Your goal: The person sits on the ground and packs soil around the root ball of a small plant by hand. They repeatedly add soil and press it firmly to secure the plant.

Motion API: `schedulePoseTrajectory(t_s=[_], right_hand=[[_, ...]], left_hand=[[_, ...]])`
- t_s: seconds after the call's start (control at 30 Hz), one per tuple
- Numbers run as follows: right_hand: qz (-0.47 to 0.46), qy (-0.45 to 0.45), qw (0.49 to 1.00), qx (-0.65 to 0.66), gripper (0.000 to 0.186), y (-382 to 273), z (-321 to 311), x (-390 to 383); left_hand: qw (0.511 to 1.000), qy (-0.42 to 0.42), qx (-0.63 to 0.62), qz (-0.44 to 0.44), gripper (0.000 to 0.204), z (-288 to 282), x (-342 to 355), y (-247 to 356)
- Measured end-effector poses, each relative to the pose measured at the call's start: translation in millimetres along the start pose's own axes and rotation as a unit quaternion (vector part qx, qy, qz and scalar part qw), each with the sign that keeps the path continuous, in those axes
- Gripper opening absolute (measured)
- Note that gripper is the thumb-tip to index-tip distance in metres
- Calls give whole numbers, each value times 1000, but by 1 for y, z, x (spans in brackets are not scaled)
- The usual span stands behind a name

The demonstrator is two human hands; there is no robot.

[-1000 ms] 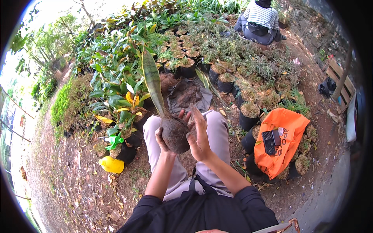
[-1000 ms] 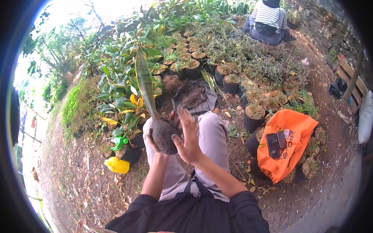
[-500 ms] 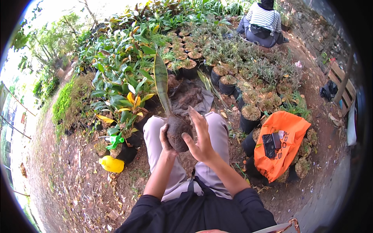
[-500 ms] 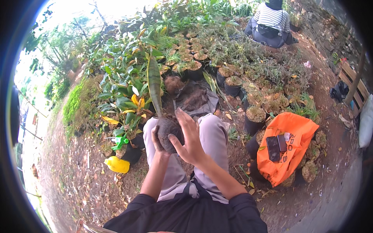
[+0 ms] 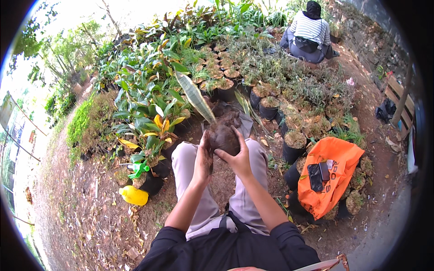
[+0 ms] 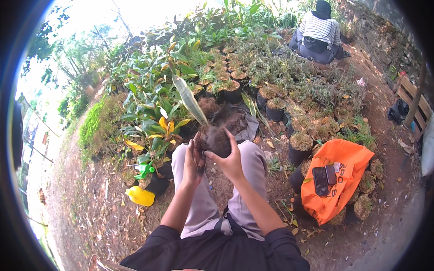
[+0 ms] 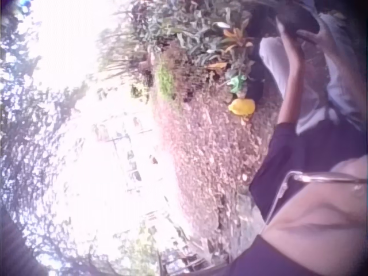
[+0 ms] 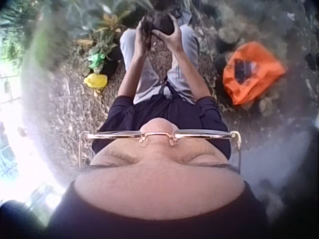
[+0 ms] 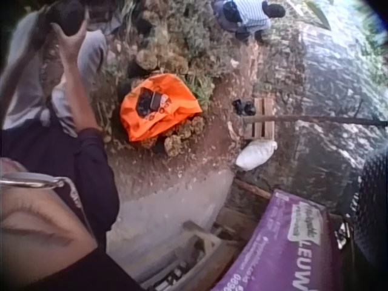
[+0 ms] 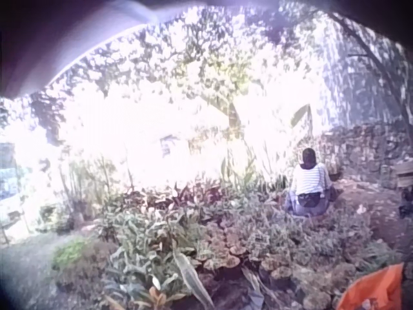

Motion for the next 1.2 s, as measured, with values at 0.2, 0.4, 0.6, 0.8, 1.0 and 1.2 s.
schedulePoseTrajectory(t_s=[0.2,0.4,0.6,0.8,1.0,1.2], right_hand=[[55,20,977,207,74,2,0,-4],[-153,-4,962,-225,80,-15,5,-18],[-248,-35,902,-352,79,-41,9,-19],[-234,-105,865,-430,67,-56,18,-13],[-208,-111,884,-403,59,-40,17,-13],[-157,-111,926,-324,62,-37,15,-16]], left_hand=[[996,81,21,35,74,-9,22,-1],[950,-147,-266,-69,83,23,14,-8],[963,-112,-227,-88,64,9,8,-11],[970,-63,-199,-122,51,10,-5,-9],[984,-45,-144,-93,37,-7,6,-25],[987,-4,-126,-104,39,-14,14,-25]])
Point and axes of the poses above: each hand's wrist, its own x-axis towards the middle knuckle, its own z-axis out of the palm, y = z × x, the point moved 3 cm from there along x, towards the middle knuckle, and after that the axes turned 5 degrees about -z, right-handed, at the moved point
